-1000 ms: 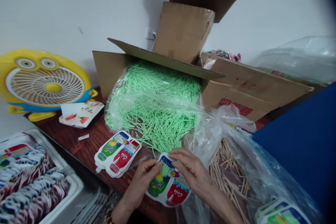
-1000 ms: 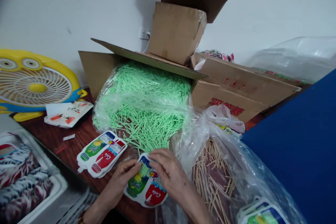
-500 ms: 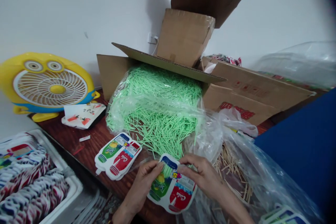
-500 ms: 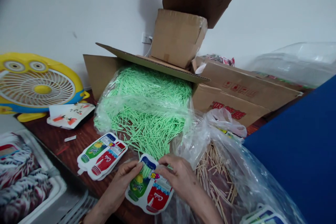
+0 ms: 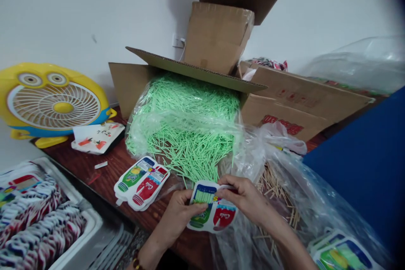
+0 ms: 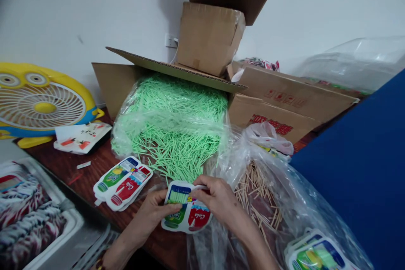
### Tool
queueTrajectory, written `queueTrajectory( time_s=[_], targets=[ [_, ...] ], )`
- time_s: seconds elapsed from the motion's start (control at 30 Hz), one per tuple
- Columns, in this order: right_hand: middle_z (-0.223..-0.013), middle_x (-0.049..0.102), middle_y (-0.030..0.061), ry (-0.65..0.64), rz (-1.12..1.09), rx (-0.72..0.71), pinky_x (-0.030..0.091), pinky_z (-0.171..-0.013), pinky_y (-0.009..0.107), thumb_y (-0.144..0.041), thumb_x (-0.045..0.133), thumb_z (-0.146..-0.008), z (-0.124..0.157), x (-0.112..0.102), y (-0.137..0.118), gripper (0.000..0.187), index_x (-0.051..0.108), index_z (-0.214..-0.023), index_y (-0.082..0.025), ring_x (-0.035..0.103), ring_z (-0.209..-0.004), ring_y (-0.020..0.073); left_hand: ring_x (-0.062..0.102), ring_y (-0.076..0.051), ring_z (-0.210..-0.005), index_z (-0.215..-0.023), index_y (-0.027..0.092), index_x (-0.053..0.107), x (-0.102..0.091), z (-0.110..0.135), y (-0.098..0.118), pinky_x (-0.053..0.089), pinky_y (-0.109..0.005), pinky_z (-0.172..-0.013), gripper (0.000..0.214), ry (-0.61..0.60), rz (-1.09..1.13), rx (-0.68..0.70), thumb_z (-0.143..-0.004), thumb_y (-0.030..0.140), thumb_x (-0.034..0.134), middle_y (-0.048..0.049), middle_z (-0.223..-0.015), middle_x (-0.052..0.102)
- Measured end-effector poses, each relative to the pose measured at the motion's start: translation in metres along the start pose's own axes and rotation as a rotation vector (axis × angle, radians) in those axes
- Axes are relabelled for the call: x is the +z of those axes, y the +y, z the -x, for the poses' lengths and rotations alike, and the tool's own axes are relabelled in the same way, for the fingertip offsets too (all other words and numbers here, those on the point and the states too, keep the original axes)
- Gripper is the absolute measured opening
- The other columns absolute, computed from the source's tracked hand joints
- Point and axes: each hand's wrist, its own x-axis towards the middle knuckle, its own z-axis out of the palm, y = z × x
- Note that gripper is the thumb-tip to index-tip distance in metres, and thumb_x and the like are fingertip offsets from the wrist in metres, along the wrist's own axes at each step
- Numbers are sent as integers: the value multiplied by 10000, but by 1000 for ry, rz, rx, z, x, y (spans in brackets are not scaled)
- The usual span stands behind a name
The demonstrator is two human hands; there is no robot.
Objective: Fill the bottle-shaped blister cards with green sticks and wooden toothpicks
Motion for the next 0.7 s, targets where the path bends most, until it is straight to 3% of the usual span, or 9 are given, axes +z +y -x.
queueTrajectory(
  time_s=[0.13,0.33,0.53,0.7],
  targets=[
    [-608,524,-39,5,-21,12,310,-515,207,-320,579,-842,1,-1,4,177,608,-736,-180,446,-568,101,639,-184,-665,-769,121,742,2,0,0,501,-302,-689,165,13,-10,1,-702,272,748,-42,-717,726],
    [-600,526,-39,28,-70,20,304,-503,208,-310,597,-821,3,-4,6,157,604,-735,-178,447,-562,103,653,-180,-680,-887,136,729,13,2,4,497,-283,-683,248,-42,90,-49,-662,230,775,-47,-776,743],
    [-611,553,-34,60,-69,-11,313,-503,208,-314,607,-816,9,-7,7,151,624,-742,-184,470,-570,111,643,-177,-642,-811,121,736,22,2,6,488,-271,-648,214,12,38,-25,-621,200,794,-39,-718,738],
    [-618,548,-34,94,-51,-26,319,-518,205,-336,604,-821,14,-13,10,194,607,-707,-179,471,-588,110,634,-161,-644,-824,126,754,23,8,12,476,-256,-645,203,-11,7,-30,-715,297,746,-45,-735,742]
  ],
)
